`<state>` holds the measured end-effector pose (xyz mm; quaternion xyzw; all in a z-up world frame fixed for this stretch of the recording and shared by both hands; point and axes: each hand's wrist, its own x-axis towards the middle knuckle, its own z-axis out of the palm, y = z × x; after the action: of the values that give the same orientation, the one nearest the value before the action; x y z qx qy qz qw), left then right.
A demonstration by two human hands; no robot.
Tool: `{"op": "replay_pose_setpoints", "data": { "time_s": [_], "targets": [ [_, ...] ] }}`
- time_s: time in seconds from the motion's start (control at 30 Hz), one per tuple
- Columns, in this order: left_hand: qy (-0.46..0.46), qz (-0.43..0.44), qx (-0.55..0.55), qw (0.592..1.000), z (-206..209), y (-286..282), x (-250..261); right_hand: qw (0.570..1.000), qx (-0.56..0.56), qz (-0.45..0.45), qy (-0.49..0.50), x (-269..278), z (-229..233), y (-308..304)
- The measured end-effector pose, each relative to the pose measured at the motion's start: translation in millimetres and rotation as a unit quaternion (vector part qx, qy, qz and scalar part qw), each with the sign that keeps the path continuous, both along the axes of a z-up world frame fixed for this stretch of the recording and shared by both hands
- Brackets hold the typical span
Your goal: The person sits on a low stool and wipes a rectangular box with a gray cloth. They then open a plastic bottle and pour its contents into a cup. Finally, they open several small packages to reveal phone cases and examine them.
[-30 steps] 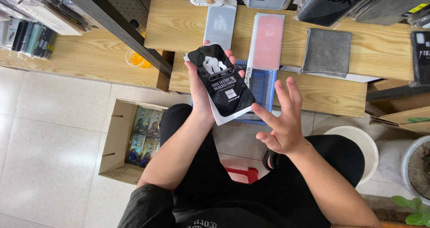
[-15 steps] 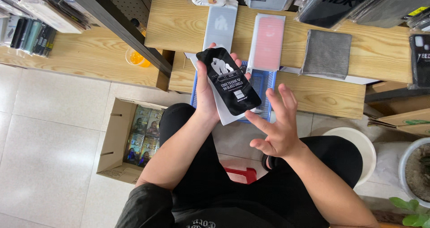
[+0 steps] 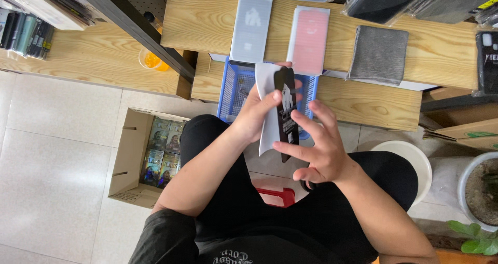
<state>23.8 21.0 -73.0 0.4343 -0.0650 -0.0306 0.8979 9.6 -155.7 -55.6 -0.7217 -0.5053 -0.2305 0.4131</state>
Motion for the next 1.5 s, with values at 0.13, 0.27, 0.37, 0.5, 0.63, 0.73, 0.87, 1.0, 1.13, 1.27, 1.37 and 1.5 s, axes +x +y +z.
{"op": "replay_pose_setpoints", "data": {
  "time_s": [0.13, 0.27, 0.37, 0.5, 0.63, 0.73, 0.87, 1.0, 1.13, 1.27, 1.37, 1.5],
  "targets": [
    [-0.027, -0.032, 0.028, 0.999, -9, -9, -3, 1.000, -0.003, -0.028, -0.006, 19, -4, -12],
    [-0.051, -0.064, 0.085, 0.993, 9, -16, -13, 0.999, 0.014, -0.045, 0.014, 28, 5, -21],
    [-0.071, -0.070, 0.138, 0.985, 24, -16, -16, 0.998, 0.026, -0.041, 0.031, 32, 5, -27],
    [-0.093, -0.051, 0.197, 0.975, 31, -17, -19, 0.997, 0.046, -0.030, 0.056, 36, 6, -30],
    [-0.102, -0.032, 0.248, 0.963, 28, -15, -12, 0.996, 0.050, -0.041, 0.063, 37, 7, -30],
    [-0.105, -0.009, 0.345, 0.932, 43, -16, -14, 0.987, 0.054, -0.052, 0.145, 37, 4, -28],
    [-0.099, 0.042, 0.417, 0.902, 58, -21, -21, 0.864, 0.136, 0.032, 0.484, 31, -20, -23],
    [-0.098, 0.084, 0.478, 0.869, 46, -25, -23, 0.776, 0.216, 0.087, 0.586, 38, -46, -18],
    [-0.100, 0.075, 0.460, 0.879, 52, -19, -24, 0.742, 0.290, 0.094, 0.598, 33, -46, -10],
    [-0.072, 0.030, 0.353, 0.932, 49, -5, -14, 0.624, 0.380, 0.028, 0.682, 24, -12, -1],
    [-0.005, 0.040, 0.266, 0.963, 18, 12, -5, 0.564, 0.413, 0.002, 0.715, 27, 22, -5],
    [0.045, 0.111, 0.251, 0.961, 1, 29, 3, 0.507, 0.468, 0.092, 0.718, 35, 23, -18]
  ]
}}
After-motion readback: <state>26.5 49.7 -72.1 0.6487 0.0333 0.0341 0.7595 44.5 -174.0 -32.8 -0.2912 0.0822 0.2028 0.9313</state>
